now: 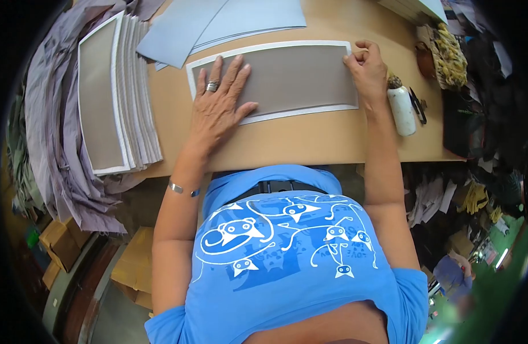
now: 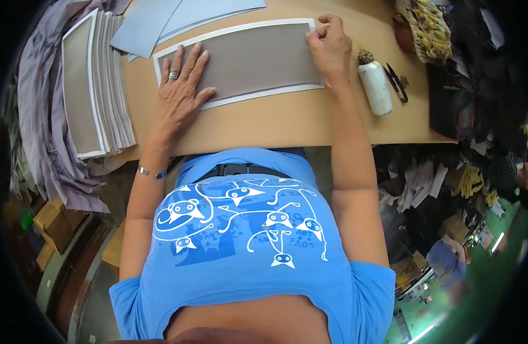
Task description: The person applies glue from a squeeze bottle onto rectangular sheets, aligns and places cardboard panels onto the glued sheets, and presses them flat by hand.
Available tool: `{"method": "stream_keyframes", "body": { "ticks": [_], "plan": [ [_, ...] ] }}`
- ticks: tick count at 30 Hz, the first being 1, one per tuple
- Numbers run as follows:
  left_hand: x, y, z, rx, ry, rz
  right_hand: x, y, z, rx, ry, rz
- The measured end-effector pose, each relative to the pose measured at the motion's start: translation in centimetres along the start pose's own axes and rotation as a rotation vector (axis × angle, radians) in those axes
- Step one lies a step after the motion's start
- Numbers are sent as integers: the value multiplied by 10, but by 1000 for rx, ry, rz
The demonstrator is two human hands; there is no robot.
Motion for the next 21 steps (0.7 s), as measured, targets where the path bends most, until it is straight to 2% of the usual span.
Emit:
{"method": "stream_keyframes", "body": {
  "ticks": [12, 15, 18, 21],
  "plan": [
    [-2, 0, 1, 17, 8, 32, 1, -14, -4, 19, 7, -76],
    [1, 1, 1, 17, 3, 26, 0, -12, -4, -33, -41, -69],
    [0, 0, 1, 11, 2, 24, -3, -23, -10, 343, 244, -556],
    [-2, -1, 1, 8, 9, 31, -41, -36, -22, 446, 81, -378]
  ]
}}
Point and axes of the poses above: each hand's wrist, its own z-axis towards the middle knuckle, its own x-axis out of the back of the hand, y = z × x, the point moved 2 cm from there along z, towards the middle knuckle, and after that the axes turned 10 degrees about -y, right-handed, at the moved point
